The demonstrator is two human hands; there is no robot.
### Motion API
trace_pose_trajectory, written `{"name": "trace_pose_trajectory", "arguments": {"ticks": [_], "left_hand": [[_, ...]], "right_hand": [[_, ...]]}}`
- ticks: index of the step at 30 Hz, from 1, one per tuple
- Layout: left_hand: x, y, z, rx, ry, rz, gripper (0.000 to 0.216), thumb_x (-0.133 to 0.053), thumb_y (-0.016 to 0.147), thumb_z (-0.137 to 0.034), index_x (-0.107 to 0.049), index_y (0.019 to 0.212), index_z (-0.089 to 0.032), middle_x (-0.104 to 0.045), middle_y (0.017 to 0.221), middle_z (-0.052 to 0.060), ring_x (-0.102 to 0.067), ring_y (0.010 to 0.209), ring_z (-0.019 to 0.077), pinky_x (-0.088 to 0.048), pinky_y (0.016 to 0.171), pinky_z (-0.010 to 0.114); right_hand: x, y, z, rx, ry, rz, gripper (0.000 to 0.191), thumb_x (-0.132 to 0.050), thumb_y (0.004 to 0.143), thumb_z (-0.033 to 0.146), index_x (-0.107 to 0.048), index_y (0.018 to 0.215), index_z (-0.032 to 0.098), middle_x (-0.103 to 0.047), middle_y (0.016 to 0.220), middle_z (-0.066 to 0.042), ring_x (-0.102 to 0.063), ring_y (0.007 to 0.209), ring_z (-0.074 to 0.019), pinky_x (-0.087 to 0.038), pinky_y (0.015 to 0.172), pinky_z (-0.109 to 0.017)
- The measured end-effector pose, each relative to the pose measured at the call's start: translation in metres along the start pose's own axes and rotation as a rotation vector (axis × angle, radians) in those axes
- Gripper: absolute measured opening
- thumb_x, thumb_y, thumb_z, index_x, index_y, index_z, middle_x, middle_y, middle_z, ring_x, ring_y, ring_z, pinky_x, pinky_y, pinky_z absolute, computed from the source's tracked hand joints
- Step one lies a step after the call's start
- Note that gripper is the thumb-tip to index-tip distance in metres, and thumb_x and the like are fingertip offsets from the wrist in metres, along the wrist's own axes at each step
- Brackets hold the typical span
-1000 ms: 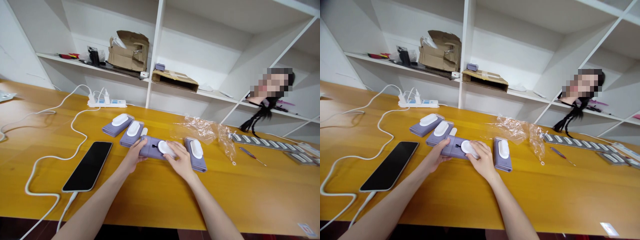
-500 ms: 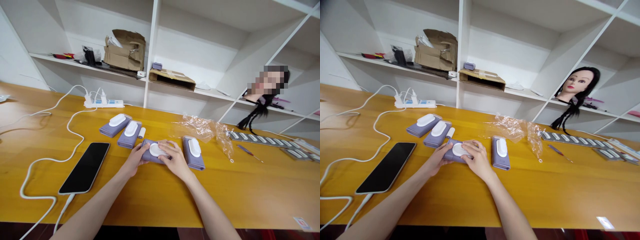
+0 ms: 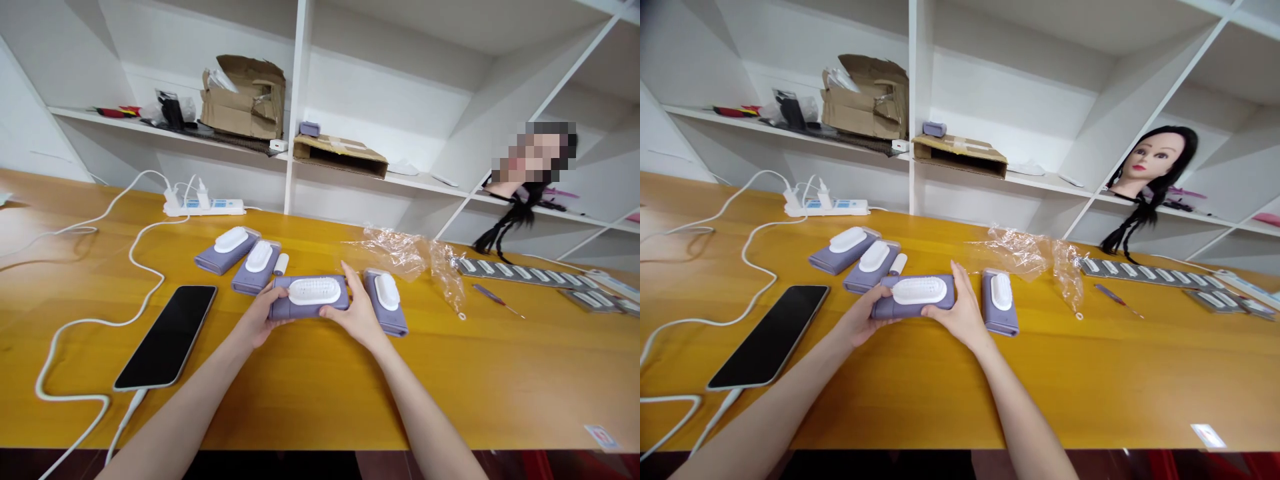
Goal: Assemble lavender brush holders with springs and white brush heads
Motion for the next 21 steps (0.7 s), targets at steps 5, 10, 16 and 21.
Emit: {"name": "trace_pose_trajectory", "arguments": {"ticks": [5, 10, 16, 21], "left_hand": [[0.0, -0.002, 0.0, 0.01, 0.006, 0.069, 0.026, -0.064, 0.062, -0.024, -0.056, 0.086, -0.022, -0.061, 0.084, -0.001, -0.056, 0.07, 0.0129, -0.051, 0.057, 0.026], [0.001, -0.002, 0.001, -0.03, 0.08, 0.051, 0.032, -0.07, 0.06, -0.027, -0.056, 0.089, -0.023, -0.061, 0.083, -0.002, -0.057, 0.07, 0.0104, -0.047, 0.056, 0.018], [0.002, 0.003, 0.007, -0.001, 0.039, 0.053, 0.032, -0.069, 0.06, -0.028, -0.057, 0.089, -0.023, -0.063, 0.086, -0.001, -0.058, 0.071, 0.0127, -0.049, 0.058, 0.023], [0.004, 0.008, 0.008, 0.072, -0.061, 0.025, 0.021, -0.058, 0.065, -0.026, -0.059, 0.084, -0.02, -0.064, 0.082, 0.001, -0.059, 0.065, 0.0142, -0.05, 0.055, 0.027]], "right_hand": [[0.002, -0.001, 0.0, -0.096, 0.052, 0.141, 0.099, -0.074, 0.061, 0.032, -0.018, 0.142, 0.024, -0.03, 0.143, -0.011, -0.027, 0.132, -0.025, -0.02, 0.109, -0.045], [0.002, -0.002, -0.006, -0.134, 0.04, 0.137, 0.102, -0.076, 0.057, 0.033, -0.02, 0.142, 0.023, -0.029, 0.143, -0.011, -0.023, 0.134, -0.026, -0.016, 0.11, -0.045], [0.0, 0.0, -0.004, -0.137, 0.049, 0.121, 0.1, -0.076, 0.058, 0.031, -0.021, 0.141, 0.024, -0.033, 0.142, -0.01, -0.025, 0.133, -0.0259, -0.016, 0.11, -0.045], [0.001, -0.001, 0.002, -0.126, 0.175, 0.085, 0.104, -0.077, 0.057, 0.031, -0.018, 0.142, 0.025, -0.035, 0.141, -0.011, -0.035, 0.128, -0.0262, -0.026, 0.106, -0.045]]}}
Point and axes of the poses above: each hand's wrist, its own y-axis towards the middle knuckle, its own x-axis out of the back of the hand, z = x × y, the point moved 2 cm from there along y, towards the middle knuckle
